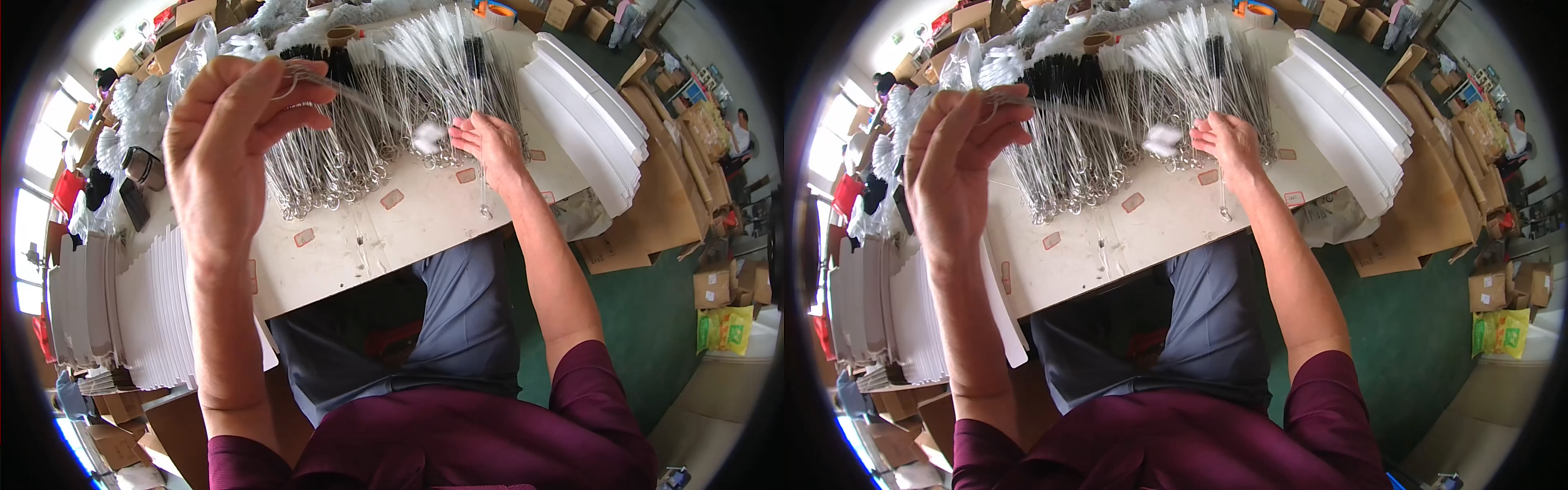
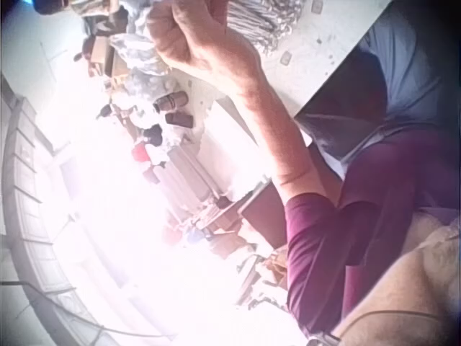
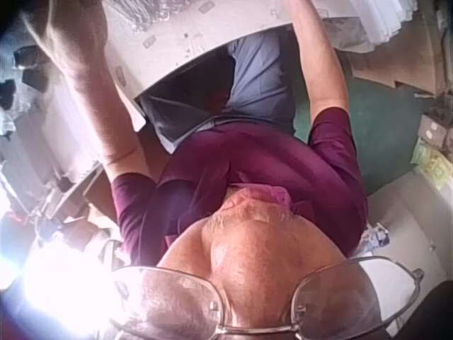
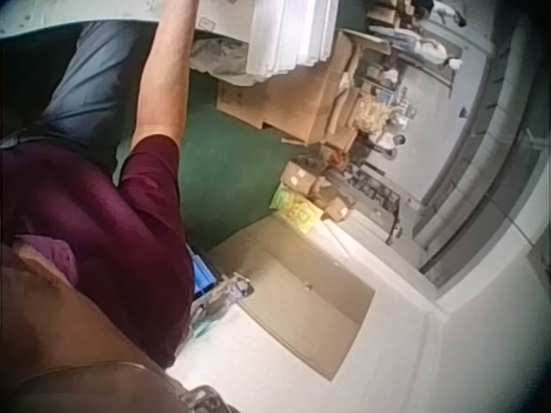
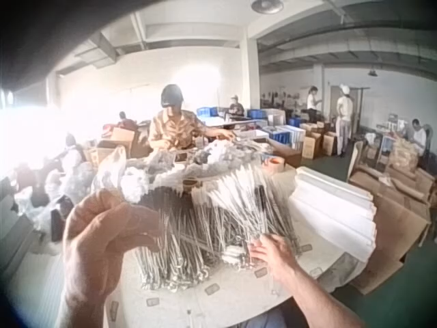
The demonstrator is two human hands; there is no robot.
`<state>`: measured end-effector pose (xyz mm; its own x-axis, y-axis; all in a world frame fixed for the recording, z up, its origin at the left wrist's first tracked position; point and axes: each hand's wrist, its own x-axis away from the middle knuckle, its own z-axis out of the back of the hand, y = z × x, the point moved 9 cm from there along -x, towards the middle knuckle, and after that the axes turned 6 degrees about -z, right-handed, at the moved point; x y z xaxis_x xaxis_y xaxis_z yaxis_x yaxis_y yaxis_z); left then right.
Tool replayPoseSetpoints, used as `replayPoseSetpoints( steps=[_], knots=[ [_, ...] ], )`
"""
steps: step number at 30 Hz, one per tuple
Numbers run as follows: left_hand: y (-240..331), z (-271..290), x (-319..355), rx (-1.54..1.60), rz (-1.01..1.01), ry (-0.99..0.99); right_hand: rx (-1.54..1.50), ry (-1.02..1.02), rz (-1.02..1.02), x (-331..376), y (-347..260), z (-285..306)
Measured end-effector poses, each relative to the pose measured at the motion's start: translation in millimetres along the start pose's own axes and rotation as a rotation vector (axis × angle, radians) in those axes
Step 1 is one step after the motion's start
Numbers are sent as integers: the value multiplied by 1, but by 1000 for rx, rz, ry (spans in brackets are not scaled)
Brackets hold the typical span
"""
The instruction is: Assembling wire brushes and inserting them into white plastic sleeves at a workbench.
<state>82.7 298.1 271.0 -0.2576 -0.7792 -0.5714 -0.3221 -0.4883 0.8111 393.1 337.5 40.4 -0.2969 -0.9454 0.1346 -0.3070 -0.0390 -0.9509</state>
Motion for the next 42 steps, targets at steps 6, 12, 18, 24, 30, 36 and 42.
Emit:
replayPoseSetpoints(
  steps=[6,12,18,24,30,36,42],
  knots=[
    [32,4,15,44,164,-173,232,-111,90,21,-20,-12],
    [30,1,44,59,332,-102,196,-507,20,106,-38,-101],
    [-7,0,73,108,458,-84,14,-732,-352,179,10,-137],
    [-25,29,94,-172,459,-79,88,-835,-467,214,37,-131],
    [-37,37,118,-370,446,-81,160,-791,-494,221,48,-117],
    [-38,51,129,-445,392,7,236,-761,-490,227,52,-113],
    [-38,60,141,-547,381,59,282,-752,-483,230,58,-114]
  ],
)
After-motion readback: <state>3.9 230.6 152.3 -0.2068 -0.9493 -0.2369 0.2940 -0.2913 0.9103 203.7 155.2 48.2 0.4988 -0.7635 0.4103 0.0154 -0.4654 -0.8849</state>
